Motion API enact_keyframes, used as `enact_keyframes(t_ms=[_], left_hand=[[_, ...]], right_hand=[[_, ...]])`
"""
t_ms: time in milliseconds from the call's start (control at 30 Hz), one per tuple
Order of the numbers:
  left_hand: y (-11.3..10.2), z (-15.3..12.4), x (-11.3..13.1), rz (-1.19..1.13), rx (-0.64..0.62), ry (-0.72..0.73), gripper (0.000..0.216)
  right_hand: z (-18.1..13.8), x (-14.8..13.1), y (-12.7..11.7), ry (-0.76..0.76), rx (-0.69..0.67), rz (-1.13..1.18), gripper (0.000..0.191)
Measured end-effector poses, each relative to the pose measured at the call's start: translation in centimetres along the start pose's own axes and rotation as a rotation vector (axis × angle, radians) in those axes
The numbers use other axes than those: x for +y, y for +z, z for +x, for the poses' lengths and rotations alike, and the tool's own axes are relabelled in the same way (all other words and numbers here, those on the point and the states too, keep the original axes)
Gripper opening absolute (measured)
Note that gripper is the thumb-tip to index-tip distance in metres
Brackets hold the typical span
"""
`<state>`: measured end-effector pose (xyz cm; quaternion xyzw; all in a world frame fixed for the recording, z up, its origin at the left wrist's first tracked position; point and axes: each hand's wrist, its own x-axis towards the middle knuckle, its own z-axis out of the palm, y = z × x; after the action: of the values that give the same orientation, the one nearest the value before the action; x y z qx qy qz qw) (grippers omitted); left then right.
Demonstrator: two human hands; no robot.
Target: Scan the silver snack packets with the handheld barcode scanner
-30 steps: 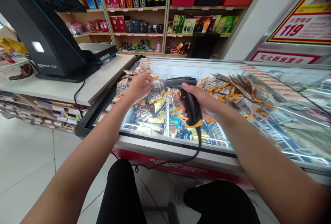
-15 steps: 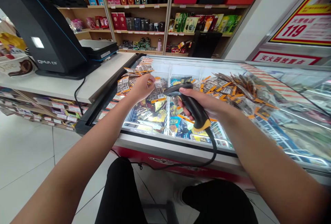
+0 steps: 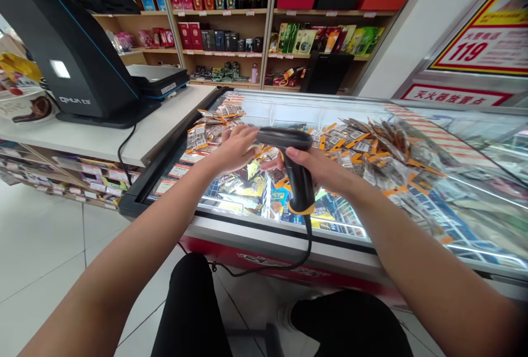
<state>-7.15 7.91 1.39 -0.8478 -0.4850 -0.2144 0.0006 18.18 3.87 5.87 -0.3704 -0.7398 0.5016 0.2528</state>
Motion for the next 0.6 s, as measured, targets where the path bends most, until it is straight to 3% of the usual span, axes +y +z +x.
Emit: enact_keyframes(t_ms=[100, 200, 433, 600], left_hand=[[-0.2, 0.1, -1.3, 0.107, 0.05, -0.137, 0.045], [0.1, 0.3, -2.7, 0.159, -0.031, -0.214, 0.037], [0.7, 0.3, -3.1, 0.185, -0.105, -0.16, 0.051], [0.6, 0.3, -3.4, 0.228, -0.129, -0.166, 0.04]], right_hand=[[0.3, 0.5, 0.2, 0.076, 0.012, -0.095, 0.045], [0.7, 0.8, 0.2, 0.065, 0.077, -0.133, 0.037], [1.3, 1.2, -1.0, 0.109, 0.302, -0.199, 0.037], [1.7, 1.8, -2.3, 0.134, 0.368, -0.247, 0.042]])
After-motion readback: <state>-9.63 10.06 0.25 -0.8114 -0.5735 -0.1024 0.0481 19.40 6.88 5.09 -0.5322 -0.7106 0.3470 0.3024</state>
